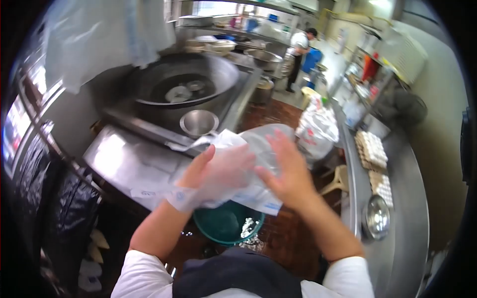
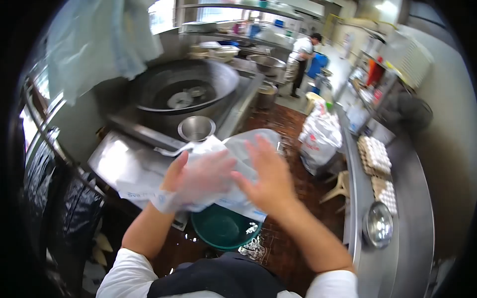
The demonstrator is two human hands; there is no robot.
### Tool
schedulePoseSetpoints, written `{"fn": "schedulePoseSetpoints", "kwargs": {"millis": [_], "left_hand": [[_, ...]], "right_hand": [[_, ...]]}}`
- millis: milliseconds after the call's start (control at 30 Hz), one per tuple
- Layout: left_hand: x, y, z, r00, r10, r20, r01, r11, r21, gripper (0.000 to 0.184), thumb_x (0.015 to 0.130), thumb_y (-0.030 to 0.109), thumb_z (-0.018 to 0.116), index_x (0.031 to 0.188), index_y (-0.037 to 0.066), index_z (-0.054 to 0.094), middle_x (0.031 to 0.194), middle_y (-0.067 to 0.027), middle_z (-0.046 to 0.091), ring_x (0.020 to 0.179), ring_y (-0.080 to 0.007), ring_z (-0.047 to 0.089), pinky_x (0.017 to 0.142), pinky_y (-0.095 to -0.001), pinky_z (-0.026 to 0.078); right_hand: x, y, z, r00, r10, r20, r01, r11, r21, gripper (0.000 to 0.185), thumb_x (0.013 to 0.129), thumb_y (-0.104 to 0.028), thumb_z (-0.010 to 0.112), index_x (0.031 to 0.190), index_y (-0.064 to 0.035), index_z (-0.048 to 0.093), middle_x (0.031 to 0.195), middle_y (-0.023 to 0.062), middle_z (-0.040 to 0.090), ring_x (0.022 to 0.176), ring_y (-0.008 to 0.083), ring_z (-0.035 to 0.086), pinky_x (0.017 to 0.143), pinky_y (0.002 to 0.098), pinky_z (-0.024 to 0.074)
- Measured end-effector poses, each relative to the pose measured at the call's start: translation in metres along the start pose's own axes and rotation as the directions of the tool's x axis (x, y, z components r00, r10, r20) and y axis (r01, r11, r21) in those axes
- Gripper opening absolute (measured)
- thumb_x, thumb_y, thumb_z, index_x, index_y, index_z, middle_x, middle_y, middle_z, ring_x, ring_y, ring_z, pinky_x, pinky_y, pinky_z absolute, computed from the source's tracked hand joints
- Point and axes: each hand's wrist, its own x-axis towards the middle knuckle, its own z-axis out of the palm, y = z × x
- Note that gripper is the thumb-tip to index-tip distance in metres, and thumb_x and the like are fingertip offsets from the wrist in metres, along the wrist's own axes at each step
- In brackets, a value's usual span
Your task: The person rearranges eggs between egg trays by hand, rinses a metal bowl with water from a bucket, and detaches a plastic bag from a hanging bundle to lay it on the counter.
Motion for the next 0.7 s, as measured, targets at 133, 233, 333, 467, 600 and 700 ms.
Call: {"fn": "schedulePoseSetpoints", "kwargs": {"millis": [133, 233, 333, 467, 600, 700], "left_hand": [[0.059, -0.116, 0.035, 0.987, 0.081, -0.138, -0.101, 0.985, -0.142, 0.082, 0.101, 0.062, 0.035, 0.155, 0.001, 0.026, 0.151, -0.0125, 0.041, 0.136, -0.0259, 0.044, 0.114, -0.0390, 0.034], [0.066, -0.153, 0.083, 0.996, -0.084, -0.018, 0.072, 0.932, -0.355, 0.069, 0.104, 0.052, 0.038, 0.153, 0.005, 0.030, 0.145, -0.0129, 0.048, 0.131, -0.0258, 0.051, 0.110, -0.0384, 0.040], [0.079, -0.193, 0.099, 0.980, -0.110, -0.166, 0.090, 0.988, -0.126, 0.056, 0.106, 0.047, 0.039, 0.145, 0.006, 0.043, 0.139, -0.0132, 0.054, 0.129, -0.0255, 0.053, 0.109, -0.0398, 0.041], [0.088, -0.238, 0.139, 0.981, -0.130, -0.143, 0.157, 0.967, 0.199, 0.044, 0.106, 0.030, 0.046, 0.139, 0.001, 0.049, 0.134, -0.0127, 0.058, 0.125, -0.0243, 0.055, 0.108, -0.0382, 0.042], [0.087, -0.278, 0.174, 0.865, -0.487, -0.121, 0.501, 0.824, 0.263, 0.044, 0.101, 0.025, 0.055, 0.136, -0.002, 0.053, 0.122, -0.0137, 0.066, 0.111, -0.0249, 0.064, 0.098, -0.0402, 0.050], [0.116, -0.301, 0.149, 0.796, -0.537, -0.279, 0.531, 0.841, -0.104, 0.032, 0.104, 0.023, 0.042, 0.122, 0.002, 0.057, 0.112, -0.0142, 0.067, 0.106, -0.0275, 0.065, 0.093, -0.0440, 0.053]], "right_hand": [[-0.049, 0.002, 0.044, 0.939, 0.227, -0.258, -0.136, 0.935, 0.328, 0.077, 0.098, -0.055, 0.049, 0.149, 0.0023, 0.038, 0.156, 0.0303, 0.030, 0.147, 0.0438, 0.026, 0.119, 0.0537, 0.0164], [-0.096, 0.057, 0.050, 0.818, 0.536, -0.209, -0.388, 0.782, 0.488, 0.075, 0.101, -0.054, 0.045, 0.148, 0.0044, 0.038, 0.154, 0.0320, 0.032, 0.144, 0.0471, 0.030, 0.118, 0.0518, 0.0223], [-0.151, 0.050, 0.026, 0.805, 0.456, -0.380, -0.267, 0.850, 0.454, 0.065, 0.103, -0.051, 0.043, 0.140, 0.0028, 0.049, 0.148, 0.0298, 0.043, 0.137, 0.0478, 0.040, 0.114, 0.0502, 0.0307], [-0.221, 0.063, -0.035, 0.769, 0.440, -0.464, -0.251, 0.875, 0.414, 0.047, 0.101, -0.036, 0.055, 0.134, -0.0024, 0.057, 0.144, 0.0255, 0.049, 0.134, 0.0388, 0.047, 0.112, 0.0450, 0.0346], [-0.307, 0.108, -0.096, 0.437, 0.830, -0.345, -0.397, 0.523, 0.754, 0.033, 0.103, -0.032, 0.060, 0.080, -0.0077, 0.064, 0.071, -0.0070, 0.055, 0.065, 0.0013, 0.048, 0.055, 0.0207, 0.0386], [-0.372, 0.091, -0.149, 0.231, 0.886, -0.402, -0.414, 0.464, 0.783, 0.035, 0.104, -0.030, 0.057, 0.073, -0.0141, 0.057, 0.066, -0.0109, 0.044, 0.058, 0.0012, 0.037, 0.050, 0.0214, 0.0283]]}}
